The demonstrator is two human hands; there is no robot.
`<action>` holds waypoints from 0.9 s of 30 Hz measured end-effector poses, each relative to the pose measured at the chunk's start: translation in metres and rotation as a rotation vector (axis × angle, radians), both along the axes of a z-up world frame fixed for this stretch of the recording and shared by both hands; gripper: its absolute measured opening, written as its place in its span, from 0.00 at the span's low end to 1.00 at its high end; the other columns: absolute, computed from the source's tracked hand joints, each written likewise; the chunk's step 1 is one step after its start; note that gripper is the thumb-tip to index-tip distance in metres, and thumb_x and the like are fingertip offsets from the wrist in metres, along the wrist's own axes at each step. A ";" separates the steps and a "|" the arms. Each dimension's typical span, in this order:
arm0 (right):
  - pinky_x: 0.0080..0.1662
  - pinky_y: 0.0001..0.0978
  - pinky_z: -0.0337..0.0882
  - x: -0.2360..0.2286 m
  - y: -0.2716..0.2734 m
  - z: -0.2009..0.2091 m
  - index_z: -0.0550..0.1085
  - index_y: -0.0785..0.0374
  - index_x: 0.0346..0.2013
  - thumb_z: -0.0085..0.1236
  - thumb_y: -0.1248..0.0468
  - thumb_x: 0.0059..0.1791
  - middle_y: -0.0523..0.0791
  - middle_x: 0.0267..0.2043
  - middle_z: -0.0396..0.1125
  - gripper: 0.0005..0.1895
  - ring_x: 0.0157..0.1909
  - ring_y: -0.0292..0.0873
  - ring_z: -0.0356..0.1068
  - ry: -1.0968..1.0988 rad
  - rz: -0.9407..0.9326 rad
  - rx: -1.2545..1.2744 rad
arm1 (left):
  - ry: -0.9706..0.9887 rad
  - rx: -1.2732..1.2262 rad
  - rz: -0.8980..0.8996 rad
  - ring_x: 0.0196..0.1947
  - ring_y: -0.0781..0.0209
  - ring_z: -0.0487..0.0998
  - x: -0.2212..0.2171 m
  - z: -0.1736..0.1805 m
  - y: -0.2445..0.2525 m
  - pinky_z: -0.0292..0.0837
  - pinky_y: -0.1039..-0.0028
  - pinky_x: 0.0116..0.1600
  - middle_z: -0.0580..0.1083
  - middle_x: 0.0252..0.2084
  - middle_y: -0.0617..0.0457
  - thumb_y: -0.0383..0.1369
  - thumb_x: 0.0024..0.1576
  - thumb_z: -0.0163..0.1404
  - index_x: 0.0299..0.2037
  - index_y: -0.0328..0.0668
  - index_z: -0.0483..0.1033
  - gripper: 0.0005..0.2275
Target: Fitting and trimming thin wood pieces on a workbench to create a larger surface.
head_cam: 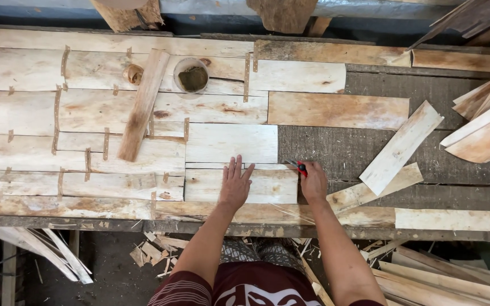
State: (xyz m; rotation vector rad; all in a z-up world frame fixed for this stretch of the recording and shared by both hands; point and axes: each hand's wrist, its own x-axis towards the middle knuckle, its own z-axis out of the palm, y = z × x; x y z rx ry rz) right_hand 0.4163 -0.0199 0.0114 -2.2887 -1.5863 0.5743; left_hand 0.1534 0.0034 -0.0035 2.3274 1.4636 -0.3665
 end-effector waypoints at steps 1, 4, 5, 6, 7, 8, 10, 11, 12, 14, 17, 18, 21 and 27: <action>0.52 0.51 0.70 0.000 0.001 0.005 0.77 0.58 0.50 0.60 0.69 0.48 0.50 0.49 0.68 0.15 0.51 0.60 0.68 0.001 0.003 0.001 | 0.001 0.001 0.003 0.78 0.37 0.31 0.000 -0.001 0.000 0.34 0.47 0.76 0.33 0.79 0.36 0.42 0.68 0.35 0.78 0.57 0.42 0.27; 0.52 0.51 0.68 0.001 0.000 0.014 0.77 0.56 0.51 0.60 0.70 0.48 0.48 0.49 0.68 0.16 0.49 0.59 0.69 -0.012 0.057 -0.012 | -0.021 -0.001 0.017 0.79 0.37 0.31 0.000 -0.003 -0.001 0.34 0.47 0.76 0.33 0.79 0.36 0.41 0.69 0.35 0.78 0.58 0.43 0.27; 0.53 0.51 0.68 0.002 0.000 0.011 0.77 0.57 0.51 0.60 0.70 0.48 0.48 0.48 0.68 0.17 0.50 0.57 0.69 -0.034 0.088 0.006 | -0.021 0.005 0.017 0.79 0.38 0.31 0.000 -0.004 -0.001 0.34 0.47 0.76 0.33 0.79 0.37 0.41 0.69 0.35 0.78 0.58 0.43 0.27; 0.54 0.50 0.67 0.003 0.000 0.008 0.77 0.57 0.51 0.61 0.70 0.48 0.48 0.48 0.68 0.17 0.51 0.56 0.69 -0.056 0.118 0.024 | -0.021 0.010 0.016 0.79 0.38 0.31 0.000 -0.005 -0.001 0.34 0.47 0.77 0.33 0.79 0.37 0.41 0.69 0.36 0.78 0.58 0.43 0.27; 0.54 0.50 0.67 0.003 -0.001 0.008 0.77 0.57 0.51 0.61 0.70 0.48 0.48 0.48 0.68 0.17 0.51 0.56 0.69 -0.056 0.120 0.024 | -0.021 0.009 0.017 0.79 0.38 0.31 0.000 -0.004 -0.001 0.34 0.47 0.77 0.33 0.79 0.37 0.41 0.69 0.36 0.78 0.58 0.43 0.27; 0.54 0.50 0.66 0.002 -0.001 0.007 0.76 0.57 0.51 0.61 0.70 0.48 0.48 0.48 0.68 0.17 0.52 0.55 0.69 -0.065 0.140 0.028 | -0.009 0.008 0.012 0.78 0.37 0.31 0.000 -0.004 -0.001 0.34 0.47 0.76 0.33 0.79 0.37 0.42 0.68 0.35 0.77 0.58 0.43 0.27; 0.54 0.50 0.66 0.003 0.000 0.005 0.76 0.57 0.51 0.61 0.70 0.47 0.48 0.48 0.68 0.17 0.53 0.54 0.69 -0.075 0.156 0.030 | 0.002 0.006 0.003 0.78 0.37 0.31 0.001 -0.004 0.000 0.34 0.47 0.76 0.32 0.79 0.36 0.42 0.68 0.35 0.77 0.58 0.43 0.27; 0.54 0.50 0.66 0.003 -0.001 0.005 0.76 0.57 0.51 0.60 0.70 0.48 0.47 0.48 0.68 0.16 0.53 0.54 0.69 -0.076 0.160 0.026 | -0.003 0.015 0.006 0.78 0.37 0.31 0.001 -0.005 -0.001 0.35 0.47 0.76 0.33 0.79 0.36 0.42 0.68 0.35 0.77 0.58 0.43 0.27; 0.54 0.49 0.66 0.003 -0.001 0.004 0.76 0.57 0.51 0.60 0.70 0.48 0.47 0.48 0.68 0.16 0.54 0.53 0.69 -0.077 0.164 0.021 | -0.007 0.024 0.008 0.78 0.37 0.31 0.000 -0.005 -0.001 0.35 0.47 0.76 0.33 0.79 0.36 0.42 0.68 0.35 0.77 0.58 0.43 0.26; 0.55 0.50 0.66 0.002 -0.001 0.004 0.76 0.57 0.51 0.60 0.70 0.48 0.47 0.48 0.68 0.17 0.54 0.53 0.68 -0.078 0.166 0.014 | 0.004 0.013 0.005 0.79 0.37 0.31 0.001 -0.002 -0.001 0.35 0.47 0.76 0.33 0.79 0.36 0.42 0.69 0.35 0.78 0.58 0.43 0.26; 0.55 0.50 0.65 0.002 0.001 0.002 0.76 0.57 0.50 0.60 0.70 0.47 0.47 0.48 0.68 0.16 0.54 0.53 0.68 -0.076 0.159 -0.002 | 0.018 -0.004 0.004 0.78 0.36 0.31 0.003 0.000 0.000 0.34 0.47 0.76 0.32 0.79 0.36 0.41 0.69 0.34 0.78 0.58 0.40 0.27; 0.56 0.50 0.65 0.001 0.001 0.001 0.76 0.57 0.50 0.60 0.70 0.48 0.47 0.48 0.68 0.16 0.54 0.53 0.68 -0.073 0.153 -0.013 | 0.020 -0.011 0.009 0.78 0.36 0.30 0.003 0.000 0.000 0.34 0.47 0.77 0.32 0.79 0.35 0.41 0.69 0.33 0.78 0.58 0.38 0.28; 0.56 0.50 0.65 0.002 0.000 0.000 0.76 0.58 0.50 0.60 0.69 0.49 0.47 0.49 0.68 0.15 0.54 0.52 0.68 -0.045 0.146 -0.009 | 0.067 -0.055 0.000 0.78 0.35 0.29 0.008 0.012 0.002 0.32 0.46 0.76 0.31 0.79 0.35 0.40 0.69 0.32 0.79 0.57 0.32 0.30; 0.53 0.51 0.69 -0.002 -0.002 0.004 0.76 0.58 0.51 0.56 0.66 0.52 0.48 0.48 0.69 0.12 0.49 0.55 0.71 0.005 0.027 0.072 | 0.090 -0.044 -0.023 0.78 0.33 0.28 0.008 0.007 0.002 0.30 0.45 0.76 0.29 0.78 0.33 0.39 0.68 0.32 0.78 0.55 0.31 0.30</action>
